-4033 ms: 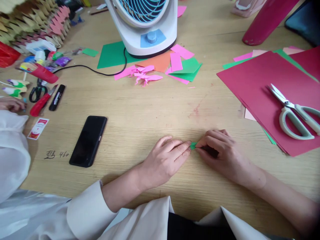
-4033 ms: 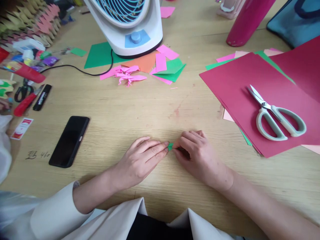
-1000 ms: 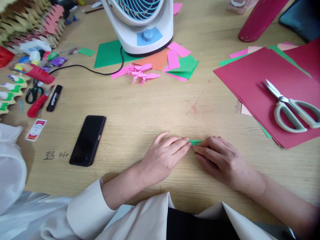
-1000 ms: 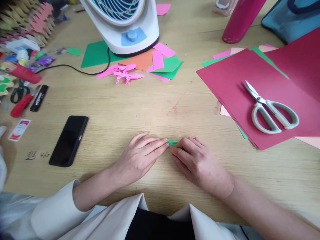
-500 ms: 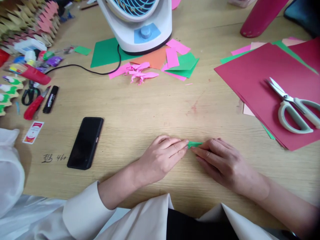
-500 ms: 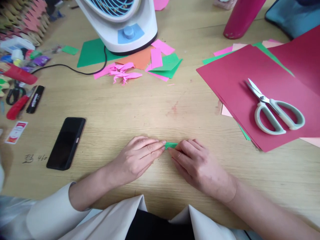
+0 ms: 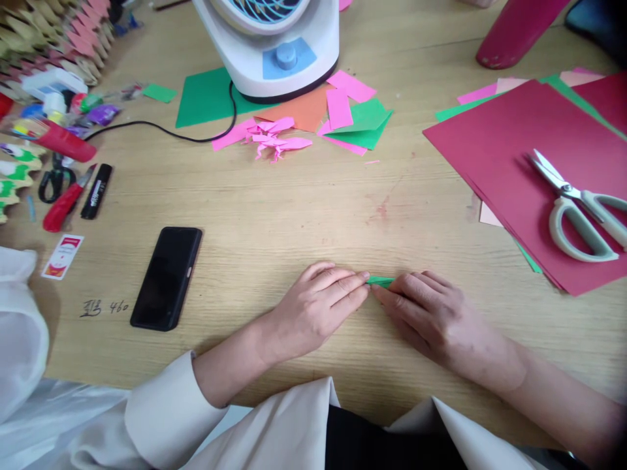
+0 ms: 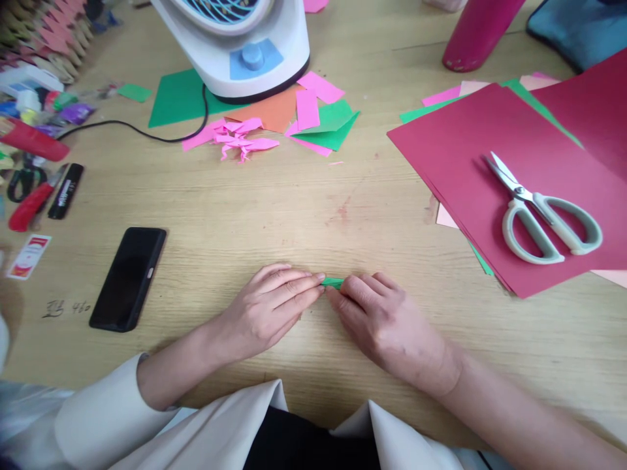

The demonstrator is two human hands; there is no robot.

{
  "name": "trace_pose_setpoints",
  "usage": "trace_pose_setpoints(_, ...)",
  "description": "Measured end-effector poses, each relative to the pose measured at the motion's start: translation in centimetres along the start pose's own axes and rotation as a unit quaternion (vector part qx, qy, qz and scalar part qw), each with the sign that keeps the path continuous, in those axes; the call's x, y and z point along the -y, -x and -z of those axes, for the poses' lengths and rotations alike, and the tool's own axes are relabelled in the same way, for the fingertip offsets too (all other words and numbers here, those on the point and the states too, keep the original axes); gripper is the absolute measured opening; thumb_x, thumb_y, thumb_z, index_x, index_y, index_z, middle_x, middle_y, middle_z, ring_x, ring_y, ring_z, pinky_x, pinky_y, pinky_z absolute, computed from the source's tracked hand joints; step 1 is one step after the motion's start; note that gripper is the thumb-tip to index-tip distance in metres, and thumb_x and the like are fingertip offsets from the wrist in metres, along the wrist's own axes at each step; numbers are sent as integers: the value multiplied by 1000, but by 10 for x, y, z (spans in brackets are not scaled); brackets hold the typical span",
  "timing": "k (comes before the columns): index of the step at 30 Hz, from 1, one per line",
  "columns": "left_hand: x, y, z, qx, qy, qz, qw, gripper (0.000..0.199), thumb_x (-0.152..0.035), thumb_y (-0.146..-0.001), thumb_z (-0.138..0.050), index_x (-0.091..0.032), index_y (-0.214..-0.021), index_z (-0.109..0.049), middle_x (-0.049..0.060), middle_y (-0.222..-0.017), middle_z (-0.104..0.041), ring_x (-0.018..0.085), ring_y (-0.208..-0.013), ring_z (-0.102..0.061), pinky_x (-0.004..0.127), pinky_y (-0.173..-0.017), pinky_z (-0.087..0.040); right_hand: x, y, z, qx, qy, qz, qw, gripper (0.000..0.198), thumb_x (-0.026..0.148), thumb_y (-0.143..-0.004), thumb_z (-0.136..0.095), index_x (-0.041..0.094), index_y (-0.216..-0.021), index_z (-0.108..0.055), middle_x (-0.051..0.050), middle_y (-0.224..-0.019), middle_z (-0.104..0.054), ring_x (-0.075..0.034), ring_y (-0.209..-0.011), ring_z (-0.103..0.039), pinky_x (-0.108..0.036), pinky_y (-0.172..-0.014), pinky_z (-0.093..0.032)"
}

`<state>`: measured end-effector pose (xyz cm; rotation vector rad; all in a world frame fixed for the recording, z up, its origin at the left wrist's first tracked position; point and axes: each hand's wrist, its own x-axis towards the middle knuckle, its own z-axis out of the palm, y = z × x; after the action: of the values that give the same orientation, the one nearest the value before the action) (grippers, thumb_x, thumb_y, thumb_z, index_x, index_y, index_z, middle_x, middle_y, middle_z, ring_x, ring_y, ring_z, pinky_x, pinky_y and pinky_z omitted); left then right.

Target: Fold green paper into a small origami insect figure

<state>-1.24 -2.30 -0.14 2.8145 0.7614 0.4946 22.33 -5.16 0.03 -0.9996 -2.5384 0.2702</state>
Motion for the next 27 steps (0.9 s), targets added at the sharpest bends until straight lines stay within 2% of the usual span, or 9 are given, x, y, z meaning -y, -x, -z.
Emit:
trace_pose_setpoints(7,-2,2,-1,4,-29,-2,1000,40,-14,-99,-45,-12,-139,-49,9,-141,-59,20,-126,-53,41,-108,-40,1,8,-4,1,43,6,999,21,9,-96,-48,8,-104,-67,-9,-83,-63,-19,-75,-57,-34,-66,-43)
trace_pose_setpoints(11,-4,0,-2,29,-63,1,998,38,-16,-99,-48,-12,-136,-52,9,-139,-60,23,-123,-53,44,-105,-39,-1,11,-6,-10,53,4,999,23,11,-98,-46,11,-107,-67,-8,-82,-61,-19,-76,-57,-34,-66,-42)
trace_pose_setpoints(18,-19,-4,-5,18,-90,24,996,32,-17,-98,-50,-8,-128,-57,12,-121,-67,22,-107,-58,40,-97,-46,0,13,1,5,84,24,996,22,11,-97,-46,11,-101,-68,-9,-85,-62,-19,-73,-53,-34,-66,-40)
trace_pose_setpoints(21,-25,-6,-5,19,-95,39,995,30,-20,-99,-49,-8,-125,-59,12,-115,-68,22,-102,-60,40,-93,-49,3,15,3,11,81,5,997,20,10,-95,-48,13,-92,-68,-7,-81,-59,-18,-70,-51,-34,-65,-39)
trace_pose_setpoints(27,-31,-10,-3,24,-102,48,993,28,-20,-99,-49,-6,-121,-60,10,-98,-67,21,-90,-59,38,-82,-51,4,20,5,20,63,-16,998,19,10,-95,-49,14,-90,-68,-8,-83,-58,-19,-74,-53,-34,-66,-39)
